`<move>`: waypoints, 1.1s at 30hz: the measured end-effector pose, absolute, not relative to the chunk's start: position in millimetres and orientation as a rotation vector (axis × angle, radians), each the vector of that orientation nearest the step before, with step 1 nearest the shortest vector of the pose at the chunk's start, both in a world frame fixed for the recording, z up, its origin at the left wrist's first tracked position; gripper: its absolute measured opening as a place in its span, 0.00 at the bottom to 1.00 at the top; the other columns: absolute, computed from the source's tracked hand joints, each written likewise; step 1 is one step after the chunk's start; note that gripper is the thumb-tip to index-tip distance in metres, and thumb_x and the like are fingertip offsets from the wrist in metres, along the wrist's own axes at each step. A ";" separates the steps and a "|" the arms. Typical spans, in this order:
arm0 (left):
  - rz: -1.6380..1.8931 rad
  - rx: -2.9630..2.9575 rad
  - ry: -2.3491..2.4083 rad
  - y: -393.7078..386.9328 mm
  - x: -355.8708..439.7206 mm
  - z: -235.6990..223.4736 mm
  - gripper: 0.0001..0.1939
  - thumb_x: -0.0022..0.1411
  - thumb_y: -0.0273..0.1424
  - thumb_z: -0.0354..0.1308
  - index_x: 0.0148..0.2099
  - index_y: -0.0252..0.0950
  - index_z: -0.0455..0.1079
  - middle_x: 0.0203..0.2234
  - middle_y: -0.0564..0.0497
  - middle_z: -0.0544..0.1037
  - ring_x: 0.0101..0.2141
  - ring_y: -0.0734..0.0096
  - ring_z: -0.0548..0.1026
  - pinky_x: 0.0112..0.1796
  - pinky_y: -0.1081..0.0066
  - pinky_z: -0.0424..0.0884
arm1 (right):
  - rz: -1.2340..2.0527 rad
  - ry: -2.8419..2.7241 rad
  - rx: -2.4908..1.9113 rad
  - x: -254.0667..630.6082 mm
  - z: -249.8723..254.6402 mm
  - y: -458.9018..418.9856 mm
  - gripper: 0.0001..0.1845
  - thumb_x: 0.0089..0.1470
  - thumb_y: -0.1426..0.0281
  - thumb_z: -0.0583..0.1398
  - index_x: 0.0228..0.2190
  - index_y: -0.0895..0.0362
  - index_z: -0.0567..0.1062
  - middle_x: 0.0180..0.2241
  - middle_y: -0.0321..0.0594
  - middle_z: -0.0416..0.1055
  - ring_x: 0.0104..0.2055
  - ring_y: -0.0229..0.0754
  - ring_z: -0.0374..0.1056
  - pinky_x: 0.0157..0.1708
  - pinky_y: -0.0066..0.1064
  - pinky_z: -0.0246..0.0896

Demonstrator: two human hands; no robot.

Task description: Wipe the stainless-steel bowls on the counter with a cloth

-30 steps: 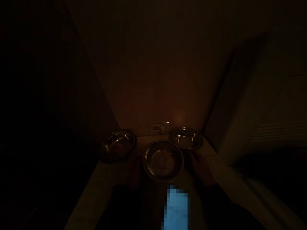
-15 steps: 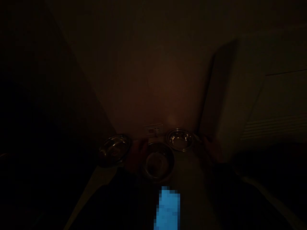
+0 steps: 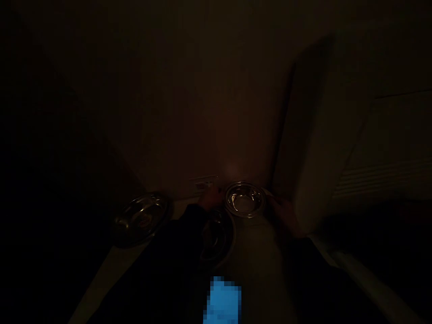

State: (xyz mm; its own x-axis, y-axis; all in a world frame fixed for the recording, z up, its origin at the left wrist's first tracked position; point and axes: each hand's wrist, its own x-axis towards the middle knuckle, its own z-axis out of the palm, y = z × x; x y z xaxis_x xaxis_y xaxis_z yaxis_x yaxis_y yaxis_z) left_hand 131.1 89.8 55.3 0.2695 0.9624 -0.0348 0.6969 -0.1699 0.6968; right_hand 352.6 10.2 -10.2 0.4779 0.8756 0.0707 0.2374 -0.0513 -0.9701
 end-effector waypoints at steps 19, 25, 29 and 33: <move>0.519 1.909 1.470 101.2 145.8 55.4 0.10 0.52 0.31 0.59 0.32 0.27 0.76 0.29 0.43 0.80 0.30 0.68 0.76 0.30 0.74 0.67 | 0.751 -0.879 -1.605 357.1 9.8 8.6 0.21 0.43 0.61 0.61 0.35 0.64 0.79 0.35 0.48 0.78 0.40 0.49 0.72 0.31 0.30 0.66; 0.659 1.841 1.401 84.8 136.3 85.2 0.12 0.54 0.29 0.58 0.38 0.28 0.75 0.36 0.42 0.80 0.34 0.68 0.77 0.34 0.73 0.69 | 0.781 -0.879 -1.514 351.2 24.3 6.6 0.23 0.43 0.58 0.61 0.36 0.63 0.78 0.33 0.47 0.77 0.32 0.45 0.72 0.25 0.30 0.66; 0.745 1.781 1.413 65.6 115.0 109.1 0.12 0.55 0.29 0.58 0.40 0.26 0.75 0.37 0.41 0.80 0.35 0.67 0.77 0.35 0.73 0.70 | 0.800 -0.912 -1.472 333.4 47.8 3.1 0.21 0.43 0.60 0.61 0.35 0.64 0.78 0.30 0.46 0.76 0.27 0.41 0.70 0.22 0.28 0.65; 0.862 1.594 1.377 47.4 85.9 122.2 0.17 0.52 0.33 0.61 0.42 0.25 0.74 0.37 0.40 0.80 0.33 0.66 0.78 0.34 0.70 0.72 | 0.798 -1.014 -1.448 312.0 65.2 -0.5 0.20 0.44 0.60 0.61 0.34 0.63 0.79 0.26 0.43 0.74 0.24 0.39 0.67 0.20 0.27 0.62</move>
